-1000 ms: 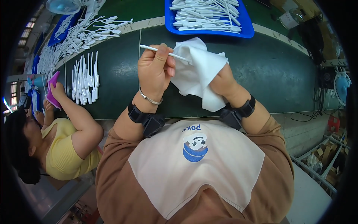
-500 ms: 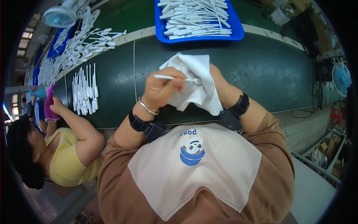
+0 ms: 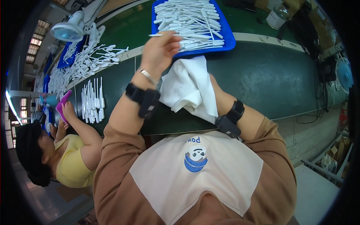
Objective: The person picks up a plastic stick from a tray, wipes it with a cloth, and places it on the table, repeating this process for several sticks.
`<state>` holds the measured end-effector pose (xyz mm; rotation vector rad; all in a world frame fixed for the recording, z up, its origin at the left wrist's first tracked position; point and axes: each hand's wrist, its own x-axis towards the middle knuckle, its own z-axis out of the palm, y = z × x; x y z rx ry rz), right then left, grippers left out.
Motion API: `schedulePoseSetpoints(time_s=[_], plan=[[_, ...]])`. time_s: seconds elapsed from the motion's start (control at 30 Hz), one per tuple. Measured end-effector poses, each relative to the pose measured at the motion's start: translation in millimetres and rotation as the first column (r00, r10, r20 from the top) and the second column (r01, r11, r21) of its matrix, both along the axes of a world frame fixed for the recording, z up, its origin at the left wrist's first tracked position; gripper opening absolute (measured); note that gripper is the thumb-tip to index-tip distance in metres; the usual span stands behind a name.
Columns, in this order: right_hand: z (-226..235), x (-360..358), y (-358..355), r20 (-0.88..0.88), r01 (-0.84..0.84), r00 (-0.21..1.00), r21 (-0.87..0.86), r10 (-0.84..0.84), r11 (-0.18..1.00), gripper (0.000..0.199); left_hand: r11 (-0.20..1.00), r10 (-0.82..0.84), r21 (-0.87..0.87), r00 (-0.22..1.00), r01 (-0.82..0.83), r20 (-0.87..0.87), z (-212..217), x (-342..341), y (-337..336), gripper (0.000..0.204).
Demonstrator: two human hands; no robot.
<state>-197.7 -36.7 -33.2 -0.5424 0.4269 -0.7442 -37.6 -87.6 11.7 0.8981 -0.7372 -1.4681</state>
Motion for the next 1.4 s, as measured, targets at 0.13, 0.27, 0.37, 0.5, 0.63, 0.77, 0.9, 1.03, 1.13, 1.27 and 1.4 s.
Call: schedulePoseSetpoints(time_s=[0.13, 0.27, 0.37, 0.5, 0.63, 0.77, 0.9, 1.03, 1.13, 1.27, 1.4], plan=[[2.3, 2.0, 11.8, -0.162, -0.063, 0.985, 0.0, 0.063, 0.998, 0.024, 0.984, -0.115, 0.153, 0.986, 0.096, 0.121, -8.7, -36.4, -20.1, 0.019], [0.1, -5.0, 14.7, -0.243, -0.048, 0.97, -0.148, 0.011, 0.988, 0.028, 0.942, -0.239, 0.267, 0.966, 0.204, 0.102, 5.8, -47.7, -19.0, 0.029], [-1.6, -2.4, 13.7, -0.147, -0.015, 0.989, -0.101, 0.0, 0.995, 0.028, 0.946, -0.248, 0.252, 0.956, 0.204, 0.156, 13.4, -25.3, -4.8, 0.037], [12.5, 9.3, 14.0, -0.103, -0.001, 0.995, -0.024, -0.001, 1.0, 0.029, 1.0, -0.027, 0.012, 0.88, 0.024, 0.475, 21.0, 29.2, 10.8, 0.038], [18.1, 8.9, 15.0, -0.154, 0.011, 0.988, -0.06, -0.02, 0.998, 0.031, 0.937, 0.249, -0.194, 0.166, -0.29, 0.954, -10.5, 149.6, -5.0, 0.025], [26.2, 9.1, 20.1, -0.155, -0.001, 0.988, -0.071, -0.01, 0.997, 0.032, 0.857, -0.143, -0.02, -0.276, -0.514, 0.95, -37.9, 216.5, -8.5, 0.038], [45.9, 7.2, 21.5, -0.077, -0.052, 0.996, -0.016, 0.051, 0.999, 0.031, 0.784, -0.278, 0.043, -0.288, -0.62, 0.916, -42.4, 209.1, -10.7, 0.041], [40.0, 9.6, 23.1, 0.052, -0.099, 0.994, 0.058, 0.096, 0.993, 0.028, 0.807, -0.319, 0.188, -0.145, -0.559, 0.937, -33.7, 222.5, -6.6, 0.035], [17.8, 11.6, 14.6, 0.019, -0.084, 0.996, 0.036, 0.083, 0.996, 0.03, 0.805, -0.325, 0.297, 0.038, -0.514, 0.945, -35.4, 226.4, -13.1, 0.028], [17.0, 6.2, 10.4, -0.035, -0.051, 0.998, 0.045, 0.052, 0.998, 0.028, 0.778, -0.264, 0.313, 0.169, -0.545, 0.95, -30.2, 214.0, -1.9, 0.024], [17.3, 3.4, 10.5, -0.017, -0.034, 0.999, 0.12, 0.036, 0.992, 0.029, 0.81, -0.058, 0.35, 0.529, -0.471, 0.847, -20.9, 204.9, 32.2, 0.018]])
